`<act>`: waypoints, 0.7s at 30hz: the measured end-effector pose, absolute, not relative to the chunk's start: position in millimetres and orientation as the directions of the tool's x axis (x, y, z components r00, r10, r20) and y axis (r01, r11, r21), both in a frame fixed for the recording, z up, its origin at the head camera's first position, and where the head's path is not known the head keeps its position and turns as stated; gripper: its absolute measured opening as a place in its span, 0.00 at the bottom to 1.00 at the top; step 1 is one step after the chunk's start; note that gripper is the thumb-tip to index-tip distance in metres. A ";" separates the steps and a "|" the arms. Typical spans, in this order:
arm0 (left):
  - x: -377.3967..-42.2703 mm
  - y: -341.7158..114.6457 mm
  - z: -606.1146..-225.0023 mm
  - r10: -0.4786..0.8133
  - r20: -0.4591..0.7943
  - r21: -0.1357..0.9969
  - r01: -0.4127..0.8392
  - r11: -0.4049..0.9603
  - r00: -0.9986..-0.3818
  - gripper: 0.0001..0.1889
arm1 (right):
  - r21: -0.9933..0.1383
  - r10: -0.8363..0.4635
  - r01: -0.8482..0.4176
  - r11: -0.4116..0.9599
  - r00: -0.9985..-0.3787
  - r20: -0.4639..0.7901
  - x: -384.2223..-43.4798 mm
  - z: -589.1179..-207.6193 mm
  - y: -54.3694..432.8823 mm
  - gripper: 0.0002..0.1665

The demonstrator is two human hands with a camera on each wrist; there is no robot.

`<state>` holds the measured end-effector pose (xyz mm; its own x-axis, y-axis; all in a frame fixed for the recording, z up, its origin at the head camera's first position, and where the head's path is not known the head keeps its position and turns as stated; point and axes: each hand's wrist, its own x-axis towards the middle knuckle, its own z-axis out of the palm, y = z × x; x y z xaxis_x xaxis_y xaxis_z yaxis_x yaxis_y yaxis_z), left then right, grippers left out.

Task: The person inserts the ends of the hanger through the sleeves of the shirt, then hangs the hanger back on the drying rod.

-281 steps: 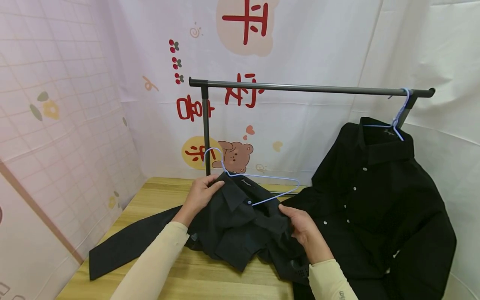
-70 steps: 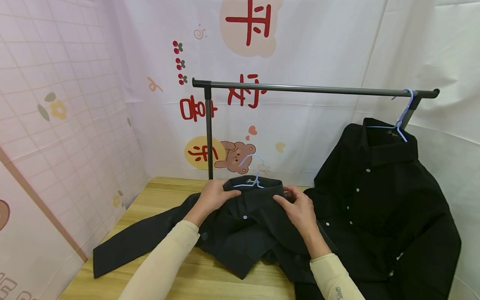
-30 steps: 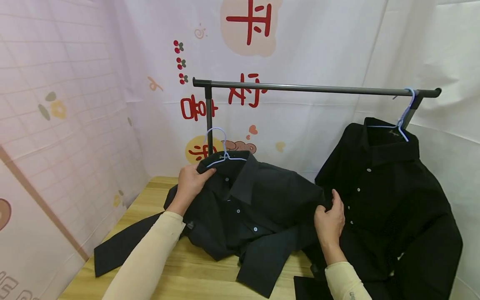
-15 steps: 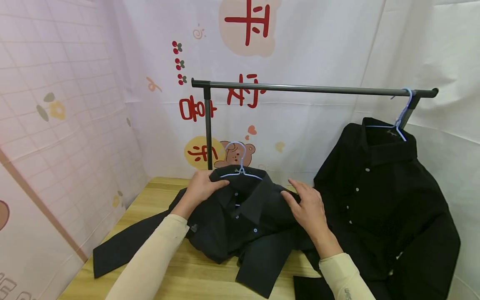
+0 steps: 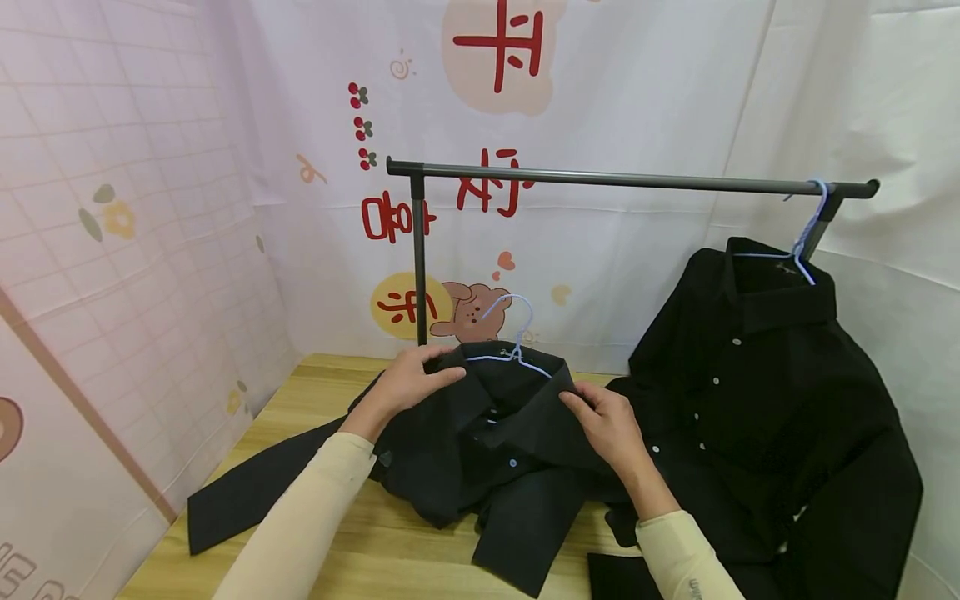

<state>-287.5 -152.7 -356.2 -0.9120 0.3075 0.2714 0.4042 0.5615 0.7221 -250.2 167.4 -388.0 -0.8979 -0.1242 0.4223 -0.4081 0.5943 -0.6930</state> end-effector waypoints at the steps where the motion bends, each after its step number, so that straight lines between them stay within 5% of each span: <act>1: -287.7 -153.4 -356.6 0.305 0.290 0.723 0.416 0.552 -0.907 0.17 | -0.710 -0.117 -0.391 0.585 -0.907 0.403 -250.2 -388.1 168.3 0.14; 8: -285.8 -148.3 -357.6 0.261 0.331 0.789 0.418 0.451 -0.907 0.09 | -0.764 -0.092 -0.337 0.550 -0.934 0.345 -246.6 -388.8 168.0 0.27; 21: -288.5 -142.4 -361.8 0.297 0.325 0.774 0.433 0.463 -0.898 0.08 | -0.696 -0.049 -0.401 0.595 -0.883 0.467 -243.4 -386.4 158.4 0.11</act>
<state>-288.5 -142.4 -361.8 -0.8980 0.2965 0.3250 0.4328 0.4626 0.7738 -243.4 158.4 -386.4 -0.8828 -0.0492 0.4672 -0.4014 0.5955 -0.6959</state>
